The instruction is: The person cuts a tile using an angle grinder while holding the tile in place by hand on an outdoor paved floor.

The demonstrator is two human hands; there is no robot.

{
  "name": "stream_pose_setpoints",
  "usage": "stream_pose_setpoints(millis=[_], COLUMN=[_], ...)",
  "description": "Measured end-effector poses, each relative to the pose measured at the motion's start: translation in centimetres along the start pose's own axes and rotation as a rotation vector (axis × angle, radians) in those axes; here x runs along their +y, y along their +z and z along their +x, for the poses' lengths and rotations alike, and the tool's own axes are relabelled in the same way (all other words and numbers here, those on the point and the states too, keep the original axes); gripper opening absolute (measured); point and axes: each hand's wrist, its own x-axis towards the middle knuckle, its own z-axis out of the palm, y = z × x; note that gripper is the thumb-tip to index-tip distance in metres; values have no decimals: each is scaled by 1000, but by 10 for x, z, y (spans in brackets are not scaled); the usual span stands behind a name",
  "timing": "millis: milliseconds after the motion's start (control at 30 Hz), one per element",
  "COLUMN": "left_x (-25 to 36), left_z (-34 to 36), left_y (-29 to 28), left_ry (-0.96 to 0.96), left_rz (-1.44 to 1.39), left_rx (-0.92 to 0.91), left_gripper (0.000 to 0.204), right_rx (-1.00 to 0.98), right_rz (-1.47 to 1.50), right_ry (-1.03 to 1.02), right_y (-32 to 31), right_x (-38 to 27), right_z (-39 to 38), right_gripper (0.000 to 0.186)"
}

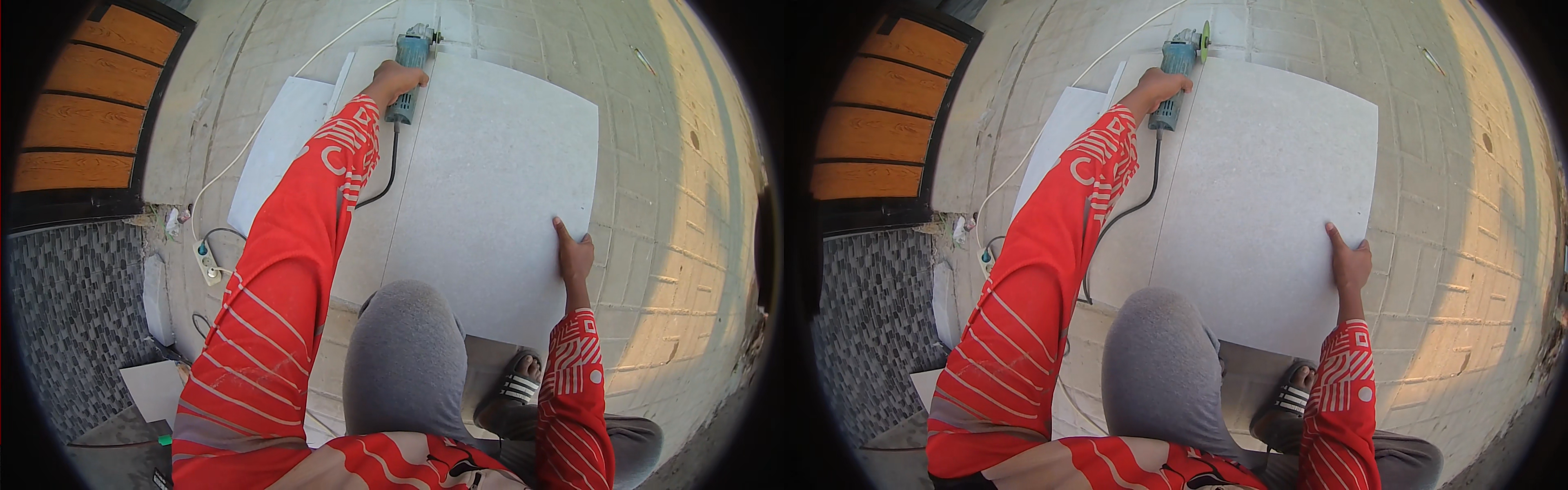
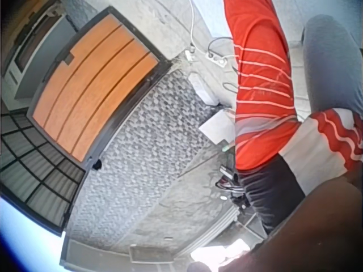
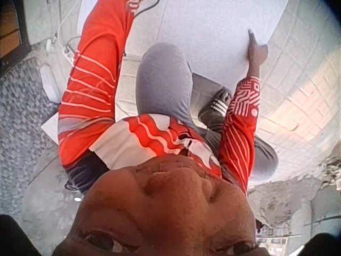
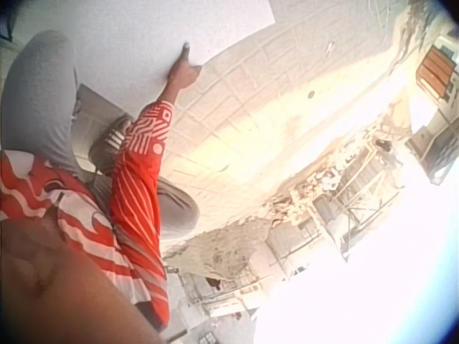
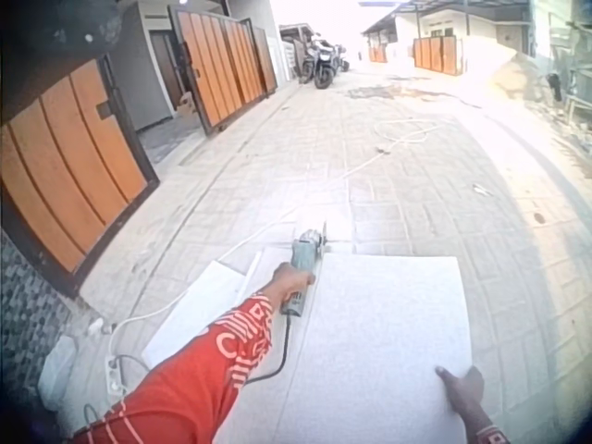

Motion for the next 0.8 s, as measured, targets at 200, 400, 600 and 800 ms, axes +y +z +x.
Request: stream_pose_setpoints(millis=[200, 400, 600, 800], left_x=[-5, -9, -9, -15], left_z=[-7, -15, -22, -23], left_y=[3, 0, -1, -1], left_ry=[4, 36, 23, 34], left_rz=[46, 49, 60, 58], left_rx=[43, 38, 3, 36], left_gripper=[49, 49, 57, 56], right_rx=[-3, -23, -31, -35], right_rz=[-17, -31, -49, -27], right_ry=[-10, 28, 26, 21], right_y=[0, 0, 2, 2], right_x=[1, 4, 11, 7], right_z=[0, 2, 7, 5], right_gripper=[98, 115, 121, 119])
